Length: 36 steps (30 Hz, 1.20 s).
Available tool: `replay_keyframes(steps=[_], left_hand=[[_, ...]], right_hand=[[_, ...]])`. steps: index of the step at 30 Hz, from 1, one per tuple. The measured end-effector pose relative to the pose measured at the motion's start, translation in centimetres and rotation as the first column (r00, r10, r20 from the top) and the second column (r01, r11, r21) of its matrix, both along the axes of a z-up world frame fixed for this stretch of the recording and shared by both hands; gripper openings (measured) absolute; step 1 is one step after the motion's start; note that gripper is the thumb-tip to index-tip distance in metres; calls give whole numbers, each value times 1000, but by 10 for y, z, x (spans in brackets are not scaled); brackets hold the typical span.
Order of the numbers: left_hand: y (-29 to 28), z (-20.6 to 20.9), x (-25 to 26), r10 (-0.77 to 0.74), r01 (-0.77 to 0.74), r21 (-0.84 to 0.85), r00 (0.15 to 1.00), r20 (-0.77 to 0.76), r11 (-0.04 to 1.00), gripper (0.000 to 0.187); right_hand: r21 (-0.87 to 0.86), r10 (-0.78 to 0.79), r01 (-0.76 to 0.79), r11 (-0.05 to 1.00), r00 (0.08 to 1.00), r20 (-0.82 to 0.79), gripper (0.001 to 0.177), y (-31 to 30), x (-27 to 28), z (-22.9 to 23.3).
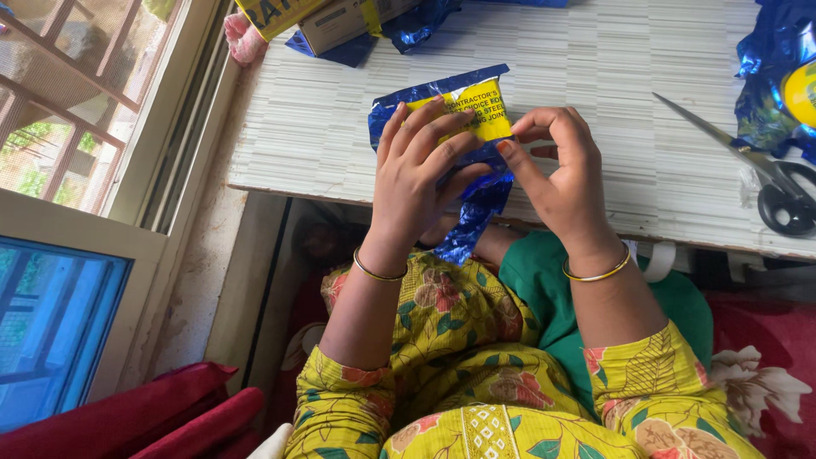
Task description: The person wraps a small rectangular box with blue metallic paper, folds the edges, and secures the package using clear adhesive tape. They use scissors to cut the tape and repeatedly adjust the paper to ensure a neat finish.
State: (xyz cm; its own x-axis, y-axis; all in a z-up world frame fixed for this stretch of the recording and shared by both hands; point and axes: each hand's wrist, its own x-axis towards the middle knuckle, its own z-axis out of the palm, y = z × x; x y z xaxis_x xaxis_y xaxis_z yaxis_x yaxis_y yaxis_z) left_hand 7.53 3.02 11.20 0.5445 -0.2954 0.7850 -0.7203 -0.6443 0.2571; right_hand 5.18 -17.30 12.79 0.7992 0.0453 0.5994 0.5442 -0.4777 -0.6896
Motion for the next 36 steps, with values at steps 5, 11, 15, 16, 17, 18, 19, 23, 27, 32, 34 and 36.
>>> replay_keyframes(steps=[5, 11, 15, 16, 17, 18, 19, 23, 27, 32, 34, 36], left_hand=[[1, 4, -1, 7, -12, 62, 998, 67, 998, 32], [2, 9, 0, 43, -61, 160, 993, 110, 985, 37], [3, 18, -3, 47, -70, 211, 993, 111, 975, 39], [2, 22, -4, 38, -59, 216, 994, 98, 975, 38], [2, 25, -6, 30, -47, 222, 996, 80, 974, 38], [2, 29, -7, 21, -35, 227, 998, 63, 973, 38], [1, 34, -8, 29, -37, 248, 999, 36, 968, 35], [-2, 53, -5, 57, -14, 363, 992, -109, 932, 26], [-9, 67, 11, 5, 38, 420, 995, -102, 907, 32], [-3, 80, 22, -95, 204, 340, 945, -313, 918, 44], [-1, 82, 24, -103, 228, 327, 928, -358, 917, 47], [1, 82, 25, -93, 231, 309, 910, -403, 923, 49]], right_hand=[[282, 177, -124, 951, 969, -174, 21, -1, 13, -11], [235, 103, -82, 968, 992, -77, 23, -4, 12, -29], [274, 27, 5, 962, 993, -115, 44, -15, -5, -29], [98, -4, 15, 995, 994, -107, 45, -18, -10, -28], [-80, -34, 26, 996, 995, -97, 45, -19, -16, -27], [-256, -60, 37, 966, 995, -82, 46, -20, -20, -26], [-310, -78, 60, 949, 996, -45, 48, -19, -22, -26], [-422, -92, 99, 901, 995, 37, 41, -12, -19, -27], [-376, 2, -26, 926, 998, -63, 30, -24, -12, -30], [-333, 30, -32, 942, 999, -12, 28, -29, -12, -37], [-334, 12, -11, 942, 1000, -1, 29, -29, -11, -37], [-344, 0, 2, 939, 1000, 7, 29, -27, -10, -36]])
